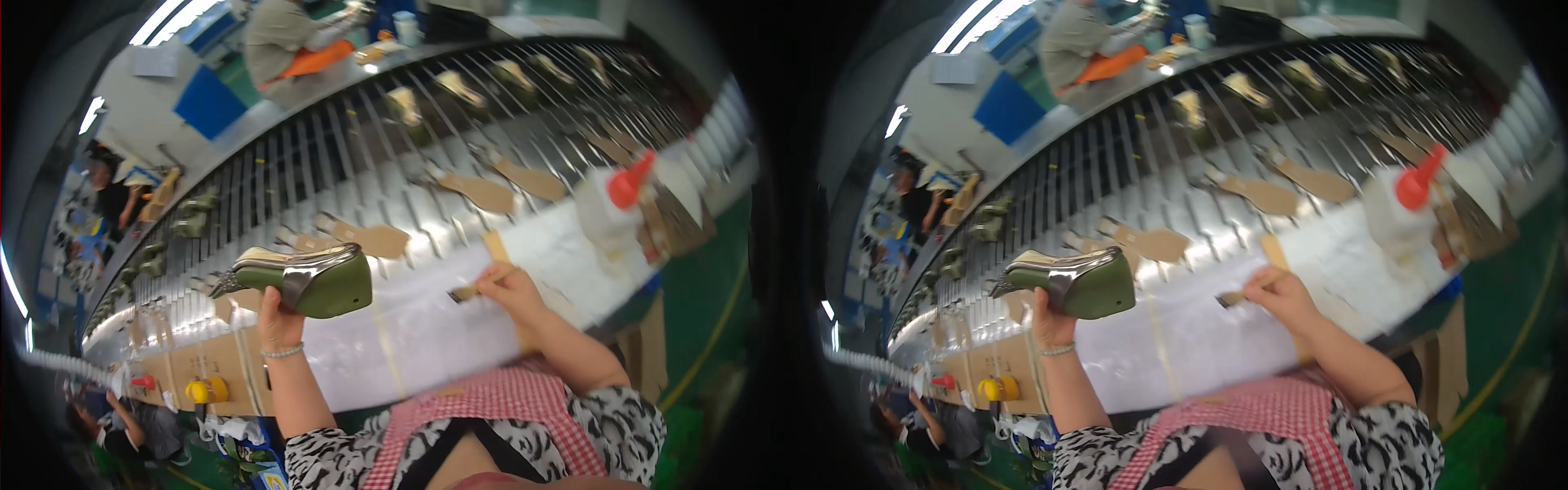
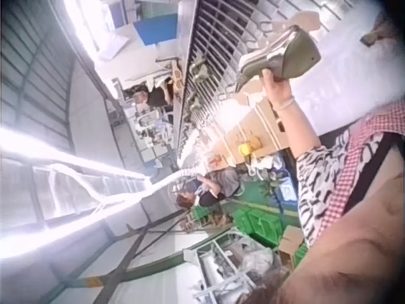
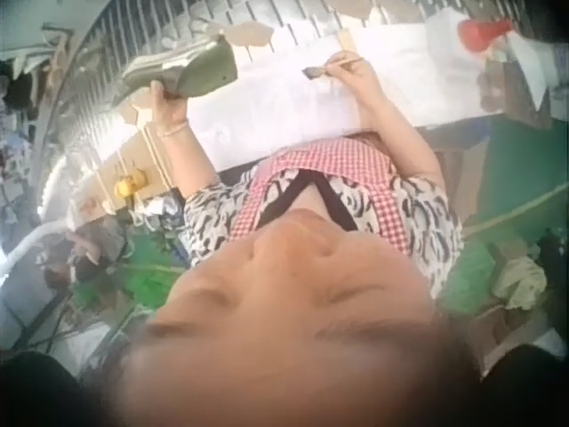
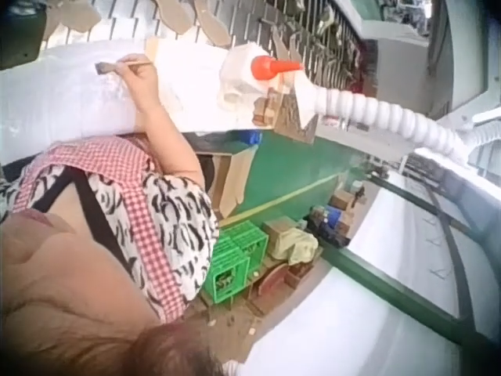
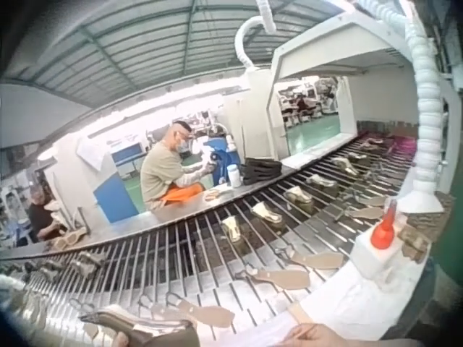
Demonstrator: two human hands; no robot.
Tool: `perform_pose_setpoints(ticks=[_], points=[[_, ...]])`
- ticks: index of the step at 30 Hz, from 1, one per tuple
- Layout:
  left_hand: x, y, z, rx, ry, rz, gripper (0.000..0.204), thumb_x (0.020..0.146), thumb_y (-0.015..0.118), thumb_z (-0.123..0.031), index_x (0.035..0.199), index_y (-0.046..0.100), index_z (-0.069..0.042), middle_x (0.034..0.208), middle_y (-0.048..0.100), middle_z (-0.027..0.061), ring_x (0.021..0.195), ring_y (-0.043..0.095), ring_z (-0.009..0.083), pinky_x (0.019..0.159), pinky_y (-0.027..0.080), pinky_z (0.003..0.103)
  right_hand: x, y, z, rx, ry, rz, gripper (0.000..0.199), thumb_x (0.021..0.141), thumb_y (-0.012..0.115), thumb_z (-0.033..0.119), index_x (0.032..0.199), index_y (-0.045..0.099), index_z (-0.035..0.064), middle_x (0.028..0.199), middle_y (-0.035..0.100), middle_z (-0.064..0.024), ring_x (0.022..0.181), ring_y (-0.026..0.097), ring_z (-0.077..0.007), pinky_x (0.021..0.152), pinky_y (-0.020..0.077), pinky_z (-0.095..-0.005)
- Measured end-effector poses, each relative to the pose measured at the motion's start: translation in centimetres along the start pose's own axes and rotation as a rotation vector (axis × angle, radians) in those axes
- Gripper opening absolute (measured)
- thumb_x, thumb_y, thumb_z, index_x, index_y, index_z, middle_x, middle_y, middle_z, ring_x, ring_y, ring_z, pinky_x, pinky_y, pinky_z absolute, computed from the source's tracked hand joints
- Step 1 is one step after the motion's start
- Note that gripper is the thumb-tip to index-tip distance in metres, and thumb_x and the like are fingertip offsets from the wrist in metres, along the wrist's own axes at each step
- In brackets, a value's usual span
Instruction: Apply adhesive to shoe soles and components using a small brush at a manufacturing station.
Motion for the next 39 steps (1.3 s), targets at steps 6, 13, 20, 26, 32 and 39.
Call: perform_pose_setpoints(ticks=[6, 13, 20, 26, 32, 39], points=[[-6.0, 4.3, 7.3, 0.260, -0.044, -0.059, 0.054, 0.079, 0.073, -0.012, 0.126, 0.047, -0.003, 0.119, 0.057, 0.0083, 0.111, 0.054, 0.0227, 0.100, 0.041, 0.036, -7.5, -9.4, 10.1, -0.187, -0.151, -0.152, 0.008, 0.085, 0.065, 0.002, 0.093, 0.062, 0.0025, 0.089, 0.063, -0.0018, 0.081, 0.058, -0.0068, 0.073, 0.0455, -0.0199], [-8.0, 10.7, 15.5, 0.526, -0.008, -0.038, 0.060, 0.069, 0.079, 0.001, 0.121, 0.050, -0.001, 0.116, 0.057, 0.0079, 0.106, 0.055, 0.0192, 0.095, 0.044, 0.032, -12.7, -22.3, 15.3, -0.859, -0.247, -0.605, 0.008, 0.083, 0.067, 0.005, 0.088, 0.063, 0.0006, 0.080, 0.065, -0.0023, 0.075, 0.059, -0.0073, 0.070, 0.0454, -0.0228], [-9.5, 13.7, 19.1, 0.703, 0.117, 0.063, 0.059, 0.071, 0.078, 0.001, 0.123, 0.048, 0.000, 0.118, 0.056, 0.0085, 0.108, 0.055, 0.0201, 0.097, 0.044, 0.033, -10.1, -25.6, 11.2, -1.151, -0.067, -0.550, 0.014, 0.077, 0.068, 0.011, 0.086, 0.065, 0.0015, 0.080, 0.068, -0.0140, 0.076, 0.065, -0.0284, 0.070, 0.0500, -0.0358], [-9.5, 14.3, 18.5, 0.729, 0.116, 0.066, 0.061, 0.072, 0.079, -0.001, 0.125, 0.048, 0.000, 0.121, 0.055, 0.0093, 0.110, 0.054, 0.0209, 0.098, 0.043, 0.034, -9.6, -25.6, 10.6, -1.096, -0.035, -0.525, 0.014, 0.076, 0.069, 0.012, 0.083, 0.065, 0.0003, 0.079, 0.068, -0.0151, 0.077, 0.066, -0.0290, 0.070, 0.0508, -0.0366], [-9.1, 14.5, 19.7, 0.903, 0.246, 0.179, 0.069, 0.073, 0.080, -0.007, 0.132, 0.044, -0.002, 0.133, 0.049, 0.0091, 0.117, 0.050, 0.0213, 0.101, 0.040, 0.033, -9.2, -25.9, 9.6, -1.080, -0.029, -0.523, 0.013, 0.076, 0.068, 0.010, 0.082, 0.064, -0.0008, 0.079, 0.066, -0.0148, 0.076, 0.066, -0.0257, 0.070, 0.0505, -0.0339], [-10.0, 16.0, 19.3, 1.064, 0.292, 0.259, 0.069, 0.073, 0.080, -0.010, 0.131, 0.044, -0.002, 0.130, 0.052, 0.0102, 0.117, 0.051, 0.0218, 0.102, 0.040, 0.034, -11.2, -29.6, 6.9, -0.340, -0.054, -0.543, 0.016, 0.082, 0.068, 0.013, 0.092, 0.064, 0.0022, 0.088, 0.064, -0.0072, 0.083, 0.062, -0.0163, 0.072, 0.0482, -0.0270]])
Point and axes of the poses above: each hand's wrist, its own x-axis towards the middle knuckle, its own y-axis out of the palm, z = x × y, the point moved 7 cm from there along x, towards the middle knuckle
